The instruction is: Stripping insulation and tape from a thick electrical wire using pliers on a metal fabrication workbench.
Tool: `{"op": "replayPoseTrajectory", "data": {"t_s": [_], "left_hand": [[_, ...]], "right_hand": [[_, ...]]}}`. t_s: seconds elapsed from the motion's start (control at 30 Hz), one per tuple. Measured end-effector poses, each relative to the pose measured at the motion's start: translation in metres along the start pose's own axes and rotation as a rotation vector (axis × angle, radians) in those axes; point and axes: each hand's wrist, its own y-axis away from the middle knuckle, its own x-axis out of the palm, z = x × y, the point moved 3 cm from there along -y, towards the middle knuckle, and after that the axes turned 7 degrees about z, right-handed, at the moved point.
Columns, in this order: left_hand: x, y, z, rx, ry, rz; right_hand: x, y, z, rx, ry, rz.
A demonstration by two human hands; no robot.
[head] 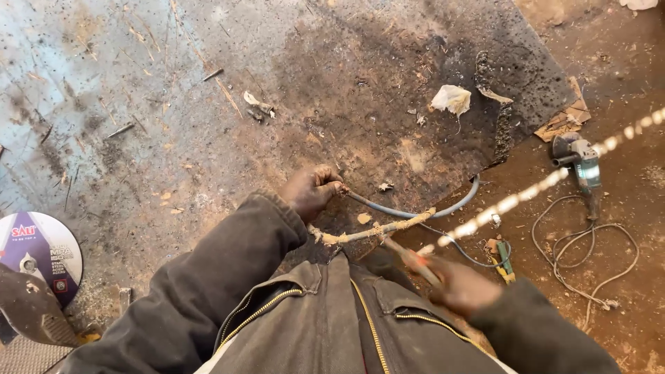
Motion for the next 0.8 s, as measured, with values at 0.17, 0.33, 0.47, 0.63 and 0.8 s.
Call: {"op": "replayPoseTrajectory", "data": {"t_s": [0.17,0.33,0.47,0.63,0.8], "left_hand": [[0.001,-0.034,0.038,-0.094,0.090,0.082],[0.007,-0.064,0.070,-0.070,0.044,0.113],[0.011,-0.016,0.031,-0.114,0.321,0.030],[0.013,-0.016,0.034,-0.094,0.160,0.012],[0.013,-0.027,0.053,-0.039,0.090,0.033]], "right_hand": [[-0.004,0.058,-0.016,-0.317,0.845,-0.266],[-0.015,0.077,0.071,-0.538,1.162,-0.940],[-0.025,0.001,0.084,-0.084,1.517,-1.021],[-0.008,0.005,0.130,0.245,1.491,-0.550],[0.006,0.018,0.147,0.339,1.439,-0.417]]}}
